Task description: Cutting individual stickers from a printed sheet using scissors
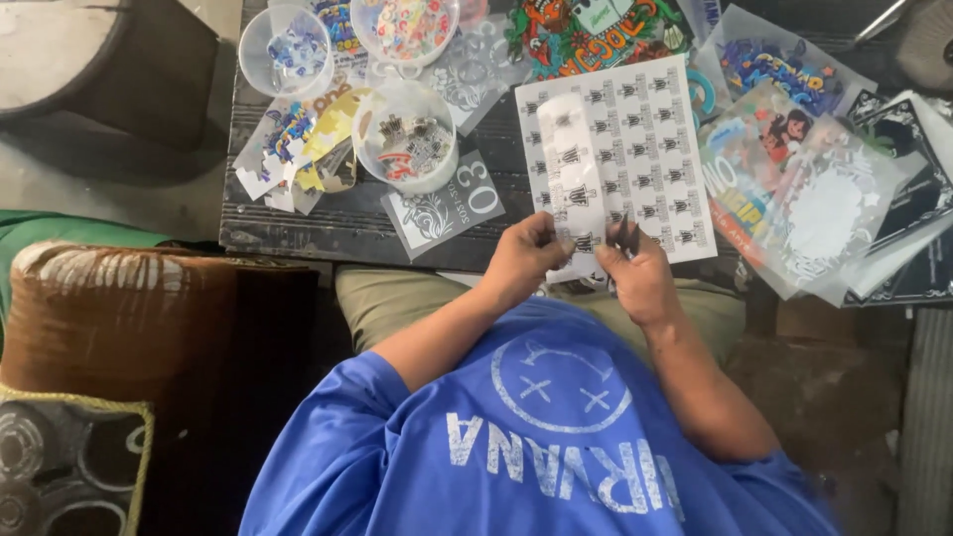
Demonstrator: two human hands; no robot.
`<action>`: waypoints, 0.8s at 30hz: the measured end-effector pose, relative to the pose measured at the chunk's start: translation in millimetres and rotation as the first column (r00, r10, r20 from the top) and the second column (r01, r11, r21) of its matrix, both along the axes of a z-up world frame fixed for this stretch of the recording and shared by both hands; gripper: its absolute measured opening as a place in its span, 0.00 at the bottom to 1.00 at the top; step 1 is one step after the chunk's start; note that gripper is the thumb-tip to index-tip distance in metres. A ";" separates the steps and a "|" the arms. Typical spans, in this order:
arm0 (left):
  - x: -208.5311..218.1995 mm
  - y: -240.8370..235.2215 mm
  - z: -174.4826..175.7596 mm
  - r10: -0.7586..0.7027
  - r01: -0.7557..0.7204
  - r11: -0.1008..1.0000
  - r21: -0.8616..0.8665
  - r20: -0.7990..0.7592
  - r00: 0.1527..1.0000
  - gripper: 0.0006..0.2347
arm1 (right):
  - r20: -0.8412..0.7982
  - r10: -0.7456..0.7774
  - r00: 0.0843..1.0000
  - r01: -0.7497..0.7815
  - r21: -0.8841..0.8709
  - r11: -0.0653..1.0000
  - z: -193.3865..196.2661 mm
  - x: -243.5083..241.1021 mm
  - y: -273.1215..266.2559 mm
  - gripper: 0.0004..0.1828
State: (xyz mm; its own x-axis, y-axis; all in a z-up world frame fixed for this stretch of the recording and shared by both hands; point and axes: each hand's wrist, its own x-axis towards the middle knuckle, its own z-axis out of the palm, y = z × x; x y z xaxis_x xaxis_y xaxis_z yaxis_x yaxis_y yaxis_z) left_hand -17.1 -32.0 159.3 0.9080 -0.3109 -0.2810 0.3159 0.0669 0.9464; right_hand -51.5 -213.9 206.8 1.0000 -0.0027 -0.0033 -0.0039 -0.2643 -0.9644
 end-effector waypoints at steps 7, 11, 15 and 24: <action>-0.3 3.5 9.8 0.068 -0.084 0.995 -0.048 -0.269 0.961 0.32 | 0.136 0.125 0.983 -0.088 -0.252 0.964 -6.9 7.7 -33.8 0.03; -12.9 -12.0 -21.1 -0.078 -0.149 0.815 -0.560 -0.361 0.929 0.18 | 0.070 0.263 0.962 -0.249 -0.163 0.955 34.0 16.1 -26.2 0.08; -1.7 -4.7 22.8 -0.119 0.026 0.848 -0.530 -0.142 0.983 0.13 | 0.023 0.419 0.908 -0.411 -0.154 0.898 57.3 24.4 -24.7 0.07; -0.9 -0.5 10.2 -0.141 0.143 0.962 -0.231 0.024 0.990 0.08 | 0.146 0.346 0.927 -0.244 -0.468 0.850 31.9 24.0 -36.2 0.10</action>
